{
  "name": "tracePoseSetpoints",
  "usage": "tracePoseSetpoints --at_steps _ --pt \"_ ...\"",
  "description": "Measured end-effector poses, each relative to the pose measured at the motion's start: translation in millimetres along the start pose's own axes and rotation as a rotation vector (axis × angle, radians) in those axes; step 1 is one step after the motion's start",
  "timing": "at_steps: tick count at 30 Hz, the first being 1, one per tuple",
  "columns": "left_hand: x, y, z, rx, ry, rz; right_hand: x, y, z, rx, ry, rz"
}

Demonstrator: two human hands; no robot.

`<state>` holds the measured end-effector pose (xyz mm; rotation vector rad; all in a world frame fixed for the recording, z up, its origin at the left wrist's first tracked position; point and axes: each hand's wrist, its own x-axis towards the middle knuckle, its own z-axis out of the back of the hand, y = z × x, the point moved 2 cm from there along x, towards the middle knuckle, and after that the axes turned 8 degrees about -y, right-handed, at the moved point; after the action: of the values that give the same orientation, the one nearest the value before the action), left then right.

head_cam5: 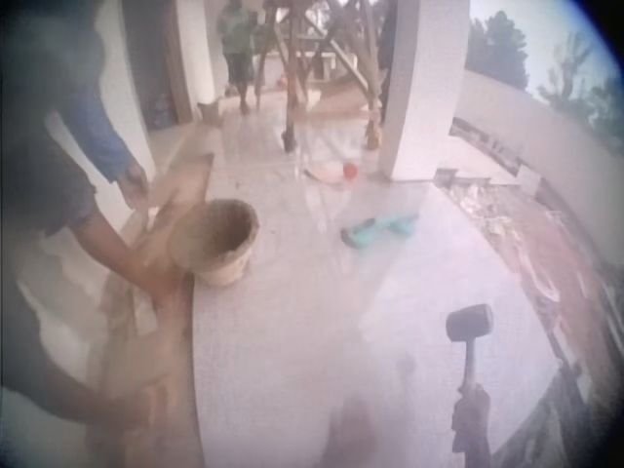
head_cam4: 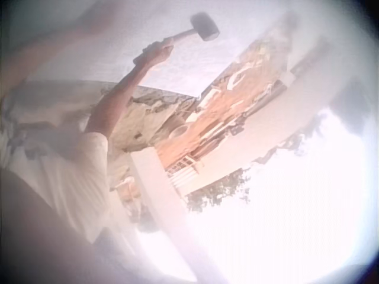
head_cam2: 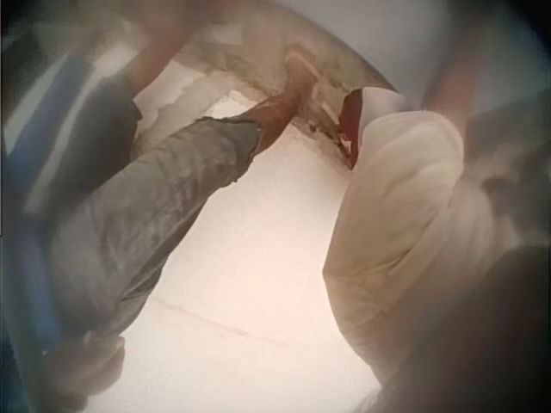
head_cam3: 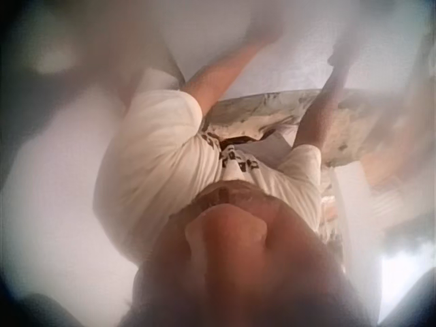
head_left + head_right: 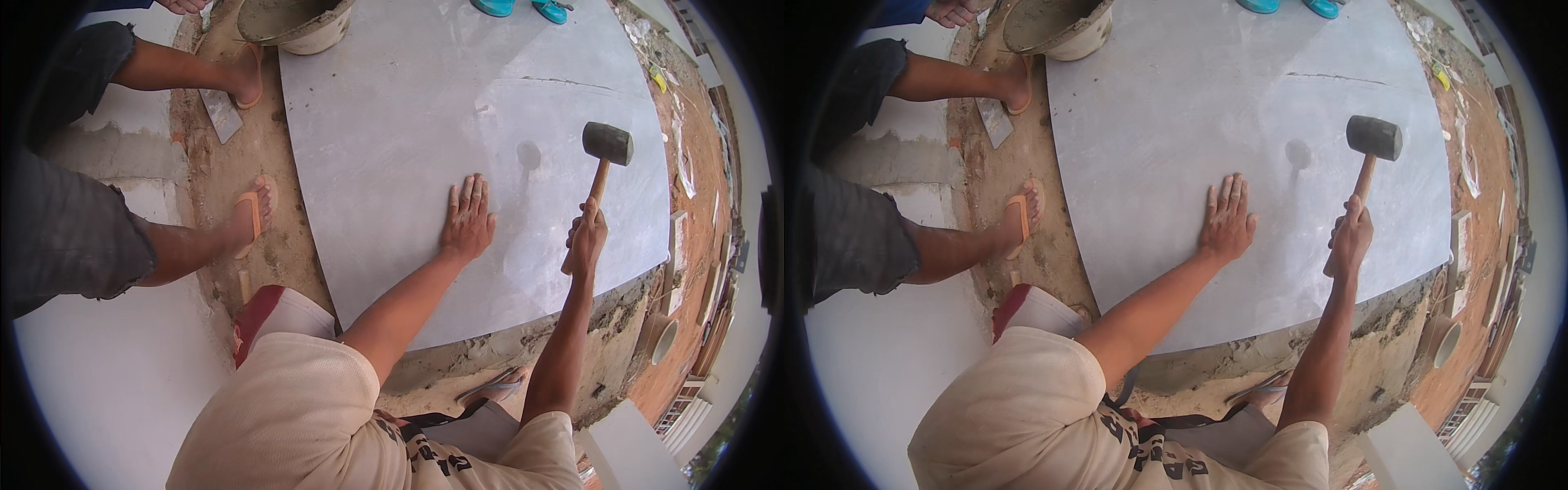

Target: The person spreads cement on the floor using a trowel, then places a large tile onto the prepared surface. They use a rubber mallet to tap the tile into place and adjust its alignment.

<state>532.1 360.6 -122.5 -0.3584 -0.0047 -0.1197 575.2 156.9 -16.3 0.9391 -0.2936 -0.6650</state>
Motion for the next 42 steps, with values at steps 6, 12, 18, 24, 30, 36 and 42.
tracePoseSetpoints --at_steps 6,12,18,24,30,36,42 --pt "14.1 29.5 6.3 -0.052 -0.005 -0.06 6.5 89.3 32.1 0.154 -0.051 0.46" --pt "29.3 75.2 29.8 0.04 -0.054 0.087 -55.3 113.2 -64.6 0.304 -0.024 0.536" --pt "40.1 77.1 37.5 0.09 -0.082 0.094 -55.2 119.2 -136.1 -0.281 0.363 0.421" --pt "34.8 76.0 28.1 -0.004 -0.088 0.092 -44.5 117.5 -99.8 0.222 -0.008 0.471" --pt "38.0 73.6 26.8 0.065 0.007 0.12 -47.7 83.3 -100.2 -0.397 0.207 0.284" --pt "37.6 72.1 18.5 0.162 -0.008 0.093 1.8 84.1 -16.0 0.186 -0.228 0.424" --pt "35.4 67.8 14.3 0.165 -0.102 0.063 -13.4 8.8 -8.1 -0.458 0.043 0.107"
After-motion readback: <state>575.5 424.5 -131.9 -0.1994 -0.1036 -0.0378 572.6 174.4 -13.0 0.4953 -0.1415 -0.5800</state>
